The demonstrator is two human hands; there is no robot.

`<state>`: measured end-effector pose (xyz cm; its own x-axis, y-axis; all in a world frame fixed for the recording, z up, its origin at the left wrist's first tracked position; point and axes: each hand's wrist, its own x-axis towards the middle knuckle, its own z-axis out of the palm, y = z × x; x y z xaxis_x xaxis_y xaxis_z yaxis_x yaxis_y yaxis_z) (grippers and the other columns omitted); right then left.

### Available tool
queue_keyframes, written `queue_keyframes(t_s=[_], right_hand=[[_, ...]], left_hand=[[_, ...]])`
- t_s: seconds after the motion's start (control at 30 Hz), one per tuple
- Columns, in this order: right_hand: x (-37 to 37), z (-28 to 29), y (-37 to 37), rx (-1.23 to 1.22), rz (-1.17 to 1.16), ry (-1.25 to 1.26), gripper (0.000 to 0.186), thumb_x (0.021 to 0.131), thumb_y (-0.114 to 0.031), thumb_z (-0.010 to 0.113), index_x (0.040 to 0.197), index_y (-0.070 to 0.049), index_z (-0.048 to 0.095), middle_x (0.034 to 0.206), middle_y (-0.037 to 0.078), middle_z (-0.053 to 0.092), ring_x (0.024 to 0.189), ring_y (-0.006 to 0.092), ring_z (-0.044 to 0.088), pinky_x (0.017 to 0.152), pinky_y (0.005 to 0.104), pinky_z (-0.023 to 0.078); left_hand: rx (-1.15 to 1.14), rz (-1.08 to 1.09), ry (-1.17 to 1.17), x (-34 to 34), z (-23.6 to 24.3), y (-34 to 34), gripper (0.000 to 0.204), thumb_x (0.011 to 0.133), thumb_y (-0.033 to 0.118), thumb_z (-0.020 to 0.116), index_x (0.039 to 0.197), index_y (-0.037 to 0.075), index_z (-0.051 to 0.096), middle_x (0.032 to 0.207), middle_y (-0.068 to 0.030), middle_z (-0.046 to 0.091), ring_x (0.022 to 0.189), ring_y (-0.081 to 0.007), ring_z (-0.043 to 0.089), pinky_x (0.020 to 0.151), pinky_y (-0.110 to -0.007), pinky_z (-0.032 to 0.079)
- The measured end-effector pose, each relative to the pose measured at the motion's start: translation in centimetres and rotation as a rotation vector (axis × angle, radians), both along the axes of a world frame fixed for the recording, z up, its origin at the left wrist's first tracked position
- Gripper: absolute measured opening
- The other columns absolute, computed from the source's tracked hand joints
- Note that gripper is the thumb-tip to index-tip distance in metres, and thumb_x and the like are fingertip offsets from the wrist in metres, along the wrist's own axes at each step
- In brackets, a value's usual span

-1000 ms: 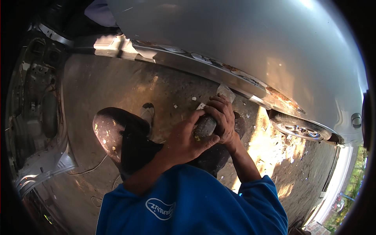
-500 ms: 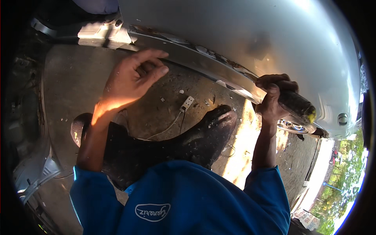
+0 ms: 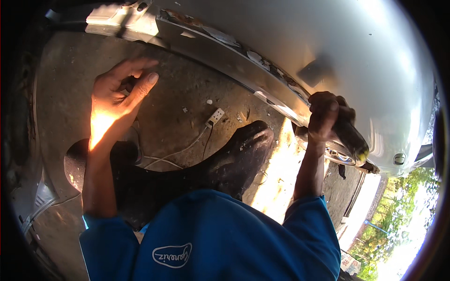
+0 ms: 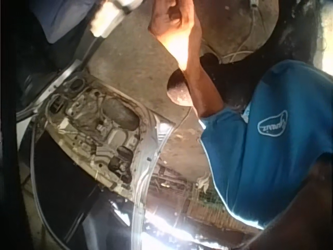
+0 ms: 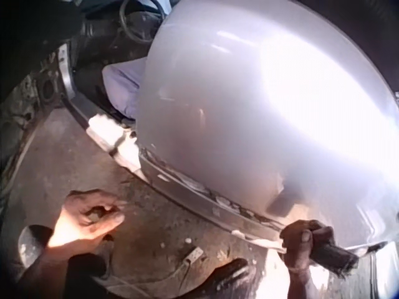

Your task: Using a heat gun and scraper to repair damage on a car's side panel.

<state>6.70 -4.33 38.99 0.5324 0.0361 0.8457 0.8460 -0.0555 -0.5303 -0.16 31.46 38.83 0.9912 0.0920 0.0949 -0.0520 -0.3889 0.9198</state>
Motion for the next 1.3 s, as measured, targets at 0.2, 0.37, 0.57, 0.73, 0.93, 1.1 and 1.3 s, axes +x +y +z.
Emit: queue_keyframes(t_s=[0.2,0.37,0.57,0.73,0.93,1.1,1.3], right_hand=[[0.2,-1.2,-0.6,-0.229,-0.176,0.054,0.018,0.093,-0.002,0.056,0.079,-0.003,0.044,0.055,0.011,0.058,0.05,0.0189,0.059,0.05,0.0287,0.049],[1.3,-1.5,-1.7,-0.195,-0.136,0.054,0.017,0.093,-0.005,0.057,0.083,-0.003,0.043,0.062,0.017,0.062,0.051,0.0186,0.059,0.05,0.0303,0.05],[-0.8,-0.3,-1.3,-0.117,0.071,-0.062,0.012,0.096,-0.008,0.051,0.092,-0.001,0.042,0.052,0.012,0.05,0.047,0.0197,0.052,0.048,0.0348,0.049],[2.3,-2.7,-0.7,-0.214,-0.114,-0.019,0.02,0.093,-0.012,0.059,0.088,-0.005,0.041,0.07,0.017,0.063,0.057,0.0203,0.061,0.054,0.0309,0.052],[2.8,-2.7,0.2,-0.213,0.007,-0.066,0.025,0.091,-0.009,0.061,0.095,-0.006,0.037,0.071,0.015,0.059,0.055,0.0208,0.059,0.051,0.0341,0.051],[0.5,-0.1,1.5,-0.147,0.326,-0.178,0.029,0.088,-0.005,0.065,0.094,-0.005,0.037,0.068,0.014,0.057,0.058,0.024,0.06,0.054,0.035,0.052],[2.9,-1.1,4.1,0.003,0.127,-0.097,0.029,0.093,-0.013,0.062,0.091,-0.004,0.035,0.06,0.012,0.053,0.051,0.022,0.056,0.05,0.0365,0.051]], left_hand=[[-0.009,0.073,-0.003,0.1,-0.5,-0.3,0.024,0.088,0.015,0.071,0.109,0.003,0.068,0.08,-0.0005,0.063,0.066,-0.0056,0.052,0.059,-0.02,0.043],[-0.017,0.092,-0.046,-0.2,-0.4,-1.1,0.025,0.084,0.015,0.075,0.104,0.003,0.07,0.078,-0.0014,0.066,0.063,-0.0042,0.052,0.056,-0.02,0.04],[0.095,0.015,-0.149,0.1,-1.2,-1.1,0.022,0.084,0.012,0.074,0.104,0.002,0.07,0.077,-0.0043,0.067,0.065,-0.005,0.057,0.06,-0.021,0.046],[0.081,-0.051,-0.139,0.5,-1.2,-1.4,0.02,0.084,0.008,0.073,0.103,0.002,0.07,0.077,-0.0048,0.069,0.068,-0.0051,0.062,0.061,-0.019,0.047],[0.096,-0.062,-0.189,0.0,-0.5,-1.7,0.02,0.085,0.009,0.073,0.103,0.001,0.069,0.077,-0.0065,0.069,0.068,-0.0065,0.064,0.061,-0.02,0.048],[0.072,-0.067,-0.162,0.0,-0.7,-2.0,0.021,0.085,0.009,0.073,0.103,0.001,0.069,0.078,-0.0092,0.071,0.066,-0.007,0.064,0.059,-0.021,0.049],[0.158,-0.104,-0.205,0.1,-0.8,-1.5,0.02,0.085,0.009,0.073,0.103,0.001,0.068,0.076,-0.0097,0.07,0.067,-0.0081,0.066,0.058,-0.021,0.049]])
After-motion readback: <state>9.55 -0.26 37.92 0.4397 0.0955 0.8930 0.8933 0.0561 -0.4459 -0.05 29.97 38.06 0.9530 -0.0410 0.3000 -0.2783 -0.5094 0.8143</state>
